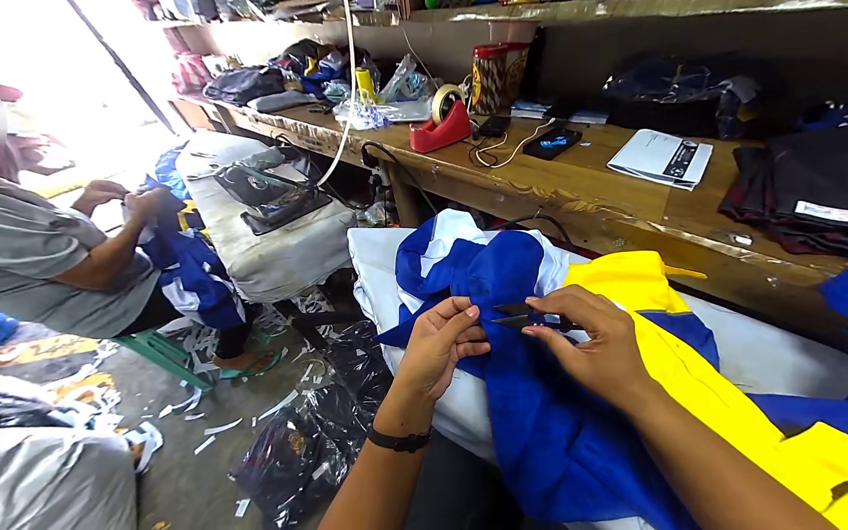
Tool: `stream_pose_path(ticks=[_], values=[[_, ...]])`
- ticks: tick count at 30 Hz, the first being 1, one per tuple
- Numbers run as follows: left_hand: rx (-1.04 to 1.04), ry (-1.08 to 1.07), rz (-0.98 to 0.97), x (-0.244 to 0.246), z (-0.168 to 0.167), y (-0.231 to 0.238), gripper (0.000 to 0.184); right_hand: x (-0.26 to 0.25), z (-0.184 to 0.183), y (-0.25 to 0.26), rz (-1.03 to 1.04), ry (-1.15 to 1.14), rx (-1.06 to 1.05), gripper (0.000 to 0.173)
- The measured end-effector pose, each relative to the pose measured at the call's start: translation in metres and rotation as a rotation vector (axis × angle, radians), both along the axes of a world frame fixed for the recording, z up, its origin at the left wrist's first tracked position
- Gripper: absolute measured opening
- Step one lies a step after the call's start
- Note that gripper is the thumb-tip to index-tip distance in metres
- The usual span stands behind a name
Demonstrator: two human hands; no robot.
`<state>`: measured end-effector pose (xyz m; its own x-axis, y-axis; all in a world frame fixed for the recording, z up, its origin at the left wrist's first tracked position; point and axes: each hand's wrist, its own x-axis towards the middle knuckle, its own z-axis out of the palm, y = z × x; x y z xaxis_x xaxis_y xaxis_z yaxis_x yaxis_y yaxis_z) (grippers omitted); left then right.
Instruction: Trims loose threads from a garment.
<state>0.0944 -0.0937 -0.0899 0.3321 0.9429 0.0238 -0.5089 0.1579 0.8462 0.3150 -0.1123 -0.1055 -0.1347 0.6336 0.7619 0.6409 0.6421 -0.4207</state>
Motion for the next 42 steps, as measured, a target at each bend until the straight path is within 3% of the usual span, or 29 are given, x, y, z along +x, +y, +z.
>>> stream_pose_path(ticks=[11,15,18,21,25,32,42], values=[[0.031,0.033,-0.037,0.0,-0.003,-0.002,0.02,0.004,-0.002,0.003,0.059,0.044,-0.031,0.021],[0.024,0.018,0.025,0.004,-0.01,-0.002,0.016,-0.001,0.008,-0.007,0.185,0.284,-0.261,0.03],[0.065,0.057,0.094,0.016,-0.014,-0.007,0.016,-0.006,0.015,-0.017,0.337,0.44,-0.491,0.027],[0.17,0.156,0.201,0.028,-0.021,-0.011,0.006,-0.008,0.014,-0.027,0.436,0.463,-0.687,0.027],[0.259,0.185,0.332,0.037,-0.025,-0.015,0.008,-0.007,0.014,-0.038,0.629,0.582,-0.893,0.031],[0.268,0.082,0.355,0.045,-0.029,-0.021,0.009,-0.008,0.003,-0.038,0.72,0.71,-0.994,0.041],[0.299,0.058,0.345,0.045,-0.033,-0.022,0.011,-0.008,0.008,-0.038,0.758,0.764,-1.13,0.043]])
